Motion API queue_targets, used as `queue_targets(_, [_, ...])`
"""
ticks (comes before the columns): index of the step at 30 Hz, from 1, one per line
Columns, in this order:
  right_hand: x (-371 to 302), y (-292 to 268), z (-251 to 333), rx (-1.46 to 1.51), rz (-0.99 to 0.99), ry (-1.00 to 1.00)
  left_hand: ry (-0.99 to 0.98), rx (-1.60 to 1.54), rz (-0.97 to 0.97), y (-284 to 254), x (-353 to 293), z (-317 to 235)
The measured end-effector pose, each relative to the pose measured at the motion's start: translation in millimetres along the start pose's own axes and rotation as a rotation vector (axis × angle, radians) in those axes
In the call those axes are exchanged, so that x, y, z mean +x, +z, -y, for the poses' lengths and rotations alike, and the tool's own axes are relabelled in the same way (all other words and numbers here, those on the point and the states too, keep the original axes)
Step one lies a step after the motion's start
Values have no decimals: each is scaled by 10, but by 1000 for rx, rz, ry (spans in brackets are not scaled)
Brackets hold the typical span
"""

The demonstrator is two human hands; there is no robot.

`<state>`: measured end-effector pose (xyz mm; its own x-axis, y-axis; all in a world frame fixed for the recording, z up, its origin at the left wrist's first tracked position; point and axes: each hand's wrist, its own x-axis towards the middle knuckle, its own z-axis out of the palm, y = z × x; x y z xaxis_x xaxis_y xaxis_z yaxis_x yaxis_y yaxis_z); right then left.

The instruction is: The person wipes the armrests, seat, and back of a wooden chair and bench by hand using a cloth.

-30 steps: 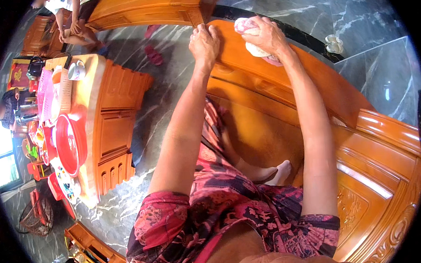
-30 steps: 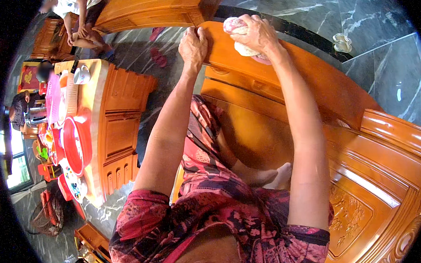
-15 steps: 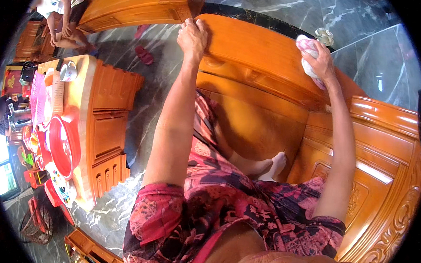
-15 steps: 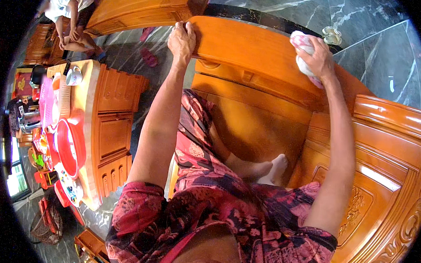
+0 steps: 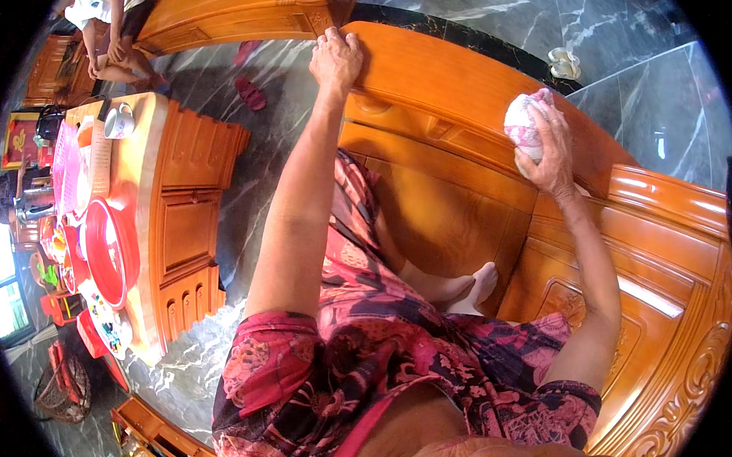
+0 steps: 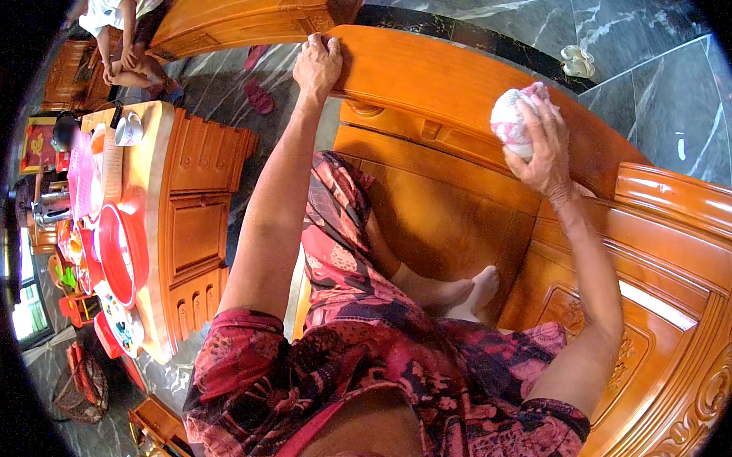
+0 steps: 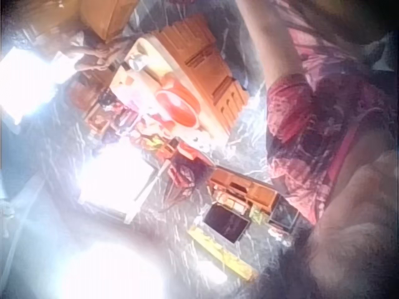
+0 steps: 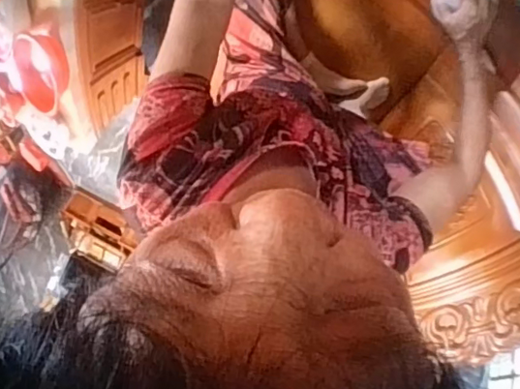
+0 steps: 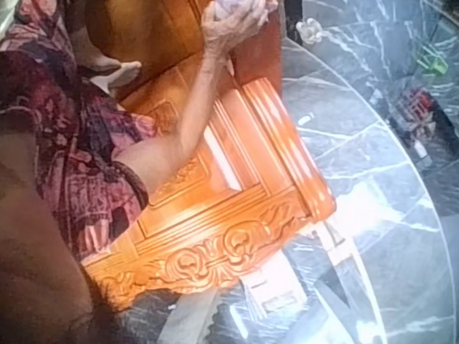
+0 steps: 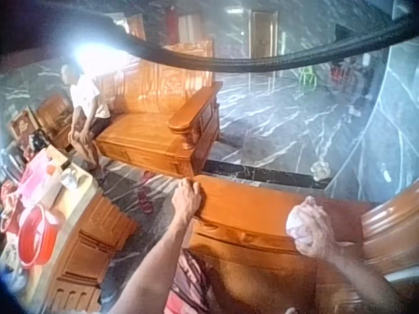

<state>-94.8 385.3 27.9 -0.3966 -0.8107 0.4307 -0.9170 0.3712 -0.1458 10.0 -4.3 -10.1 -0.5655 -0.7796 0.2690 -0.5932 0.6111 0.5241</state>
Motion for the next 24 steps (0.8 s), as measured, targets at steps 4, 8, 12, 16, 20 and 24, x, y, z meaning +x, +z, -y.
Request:
queue_targets(4, [103,102,218,23,18,-83,1,-67,52,-22,32,25])
queue_targets(8, [334,318,387,26,-29,-210,-40,-106,157,-63,79,81])
queue_targets(12, [597,597,601,-18,1,-294,-110,-204,239,-117,120,82])
queue_targets(16, [916,736,881,-47,24,-366,-136,-306,253,-129,91,2])
queue_targets(20, [1196,941,1185,-161,-77,-470,-69,-479,251,-40,184,122])
queue_targets(24, [1435,1171,1584,-299,-124,-539,-92,-715,365,-14,287,382])
